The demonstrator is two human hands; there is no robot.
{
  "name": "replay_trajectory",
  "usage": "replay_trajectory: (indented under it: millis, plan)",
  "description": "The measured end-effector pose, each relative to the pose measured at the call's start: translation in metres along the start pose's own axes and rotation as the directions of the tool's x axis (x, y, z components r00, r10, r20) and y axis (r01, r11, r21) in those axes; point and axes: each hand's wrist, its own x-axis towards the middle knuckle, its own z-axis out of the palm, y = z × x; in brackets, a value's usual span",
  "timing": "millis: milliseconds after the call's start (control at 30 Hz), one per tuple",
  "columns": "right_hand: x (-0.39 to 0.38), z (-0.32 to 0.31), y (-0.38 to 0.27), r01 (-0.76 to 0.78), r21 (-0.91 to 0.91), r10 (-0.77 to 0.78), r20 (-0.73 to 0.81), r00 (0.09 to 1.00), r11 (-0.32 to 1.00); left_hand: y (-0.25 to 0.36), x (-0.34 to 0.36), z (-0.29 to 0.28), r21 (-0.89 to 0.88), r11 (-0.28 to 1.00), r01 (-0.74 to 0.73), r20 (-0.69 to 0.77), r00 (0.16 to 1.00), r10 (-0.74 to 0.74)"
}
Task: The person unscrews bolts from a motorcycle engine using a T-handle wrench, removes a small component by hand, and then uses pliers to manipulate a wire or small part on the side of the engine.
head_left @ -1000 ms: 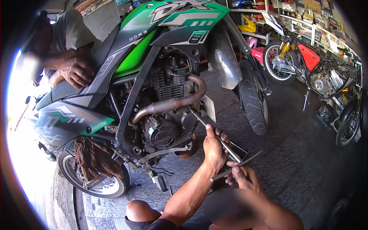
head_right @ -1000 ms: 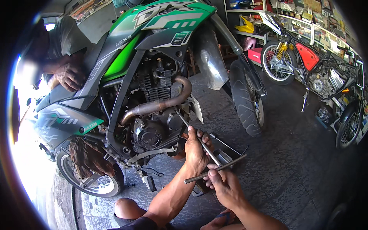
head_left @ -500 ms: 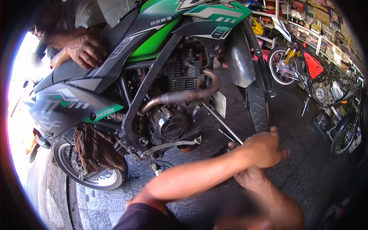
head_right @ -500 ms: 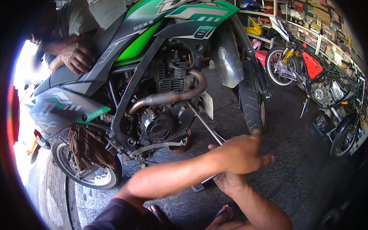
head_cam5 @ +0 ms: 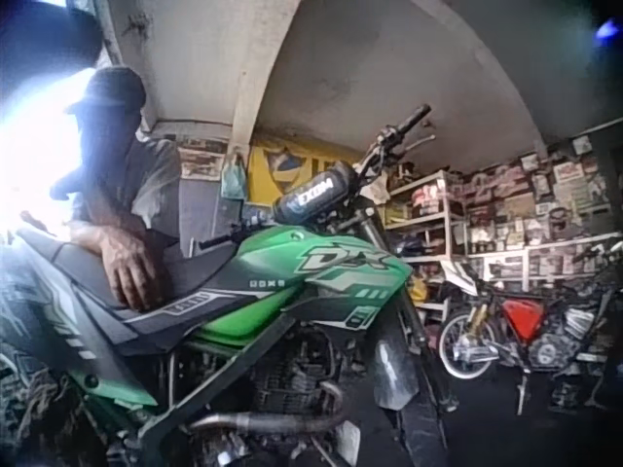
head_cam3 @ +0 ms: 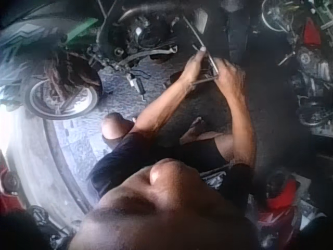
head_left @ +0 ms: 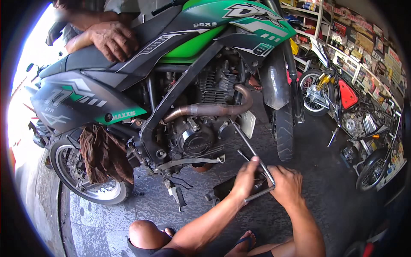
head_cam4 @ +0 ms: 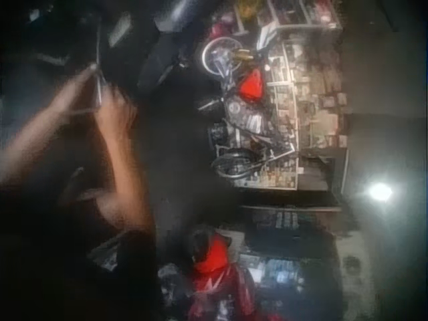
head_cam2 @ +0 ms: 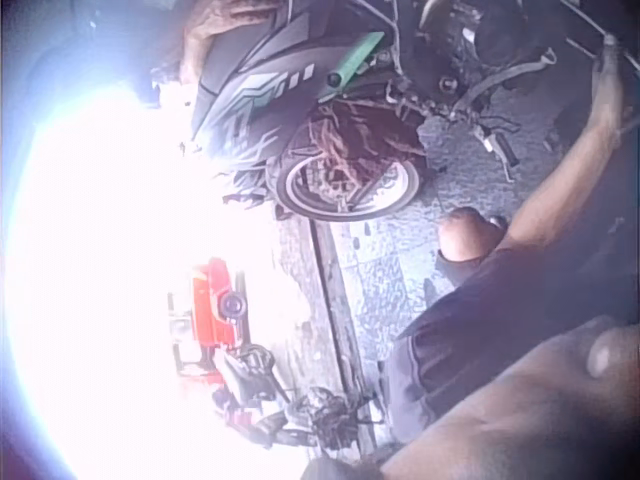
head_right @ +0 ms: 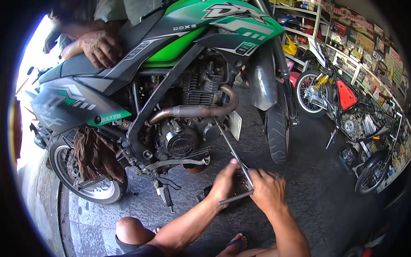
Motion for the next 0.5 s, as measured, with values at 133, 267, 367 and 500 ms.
replay_trajectory:
  millis: [133, 267, 367, 500]
  plan:
    - [0.000, -0.013, -0.022, -0.018, -0.108, -0.005, -0.212, 0.977, 0.994, 0.018, 0.000, 0.016, 0.160, 0.987, 0.013, 0.357, 0.931, -0.071]
    - [-0.052, -0.030, -0.050, 0.131, 0.312, -0.104, -0.103, 0.989, 0.941, 0.034, 0.002, 0.014, 0.114, 0.935, 0.336, 0.481, 0.805, -0.348]
    - [-0.051, -0.019, -0.023, -0.362, 0.237, 0.279, 0.323, 0.905, 0.902, 0.029, -0.001, 0.007, 0.002, 0.931, 0.366, 0.530, 0.789, -0.311]
    - [-0.050, -0.015, -0.043, -0.257, 0.437, 0.317, -0.069, 0.946, 0.862, 0.032, -0.005, -0.001, 0.105, 0.963, 0.248, 0.419, 0.867, -0.269]
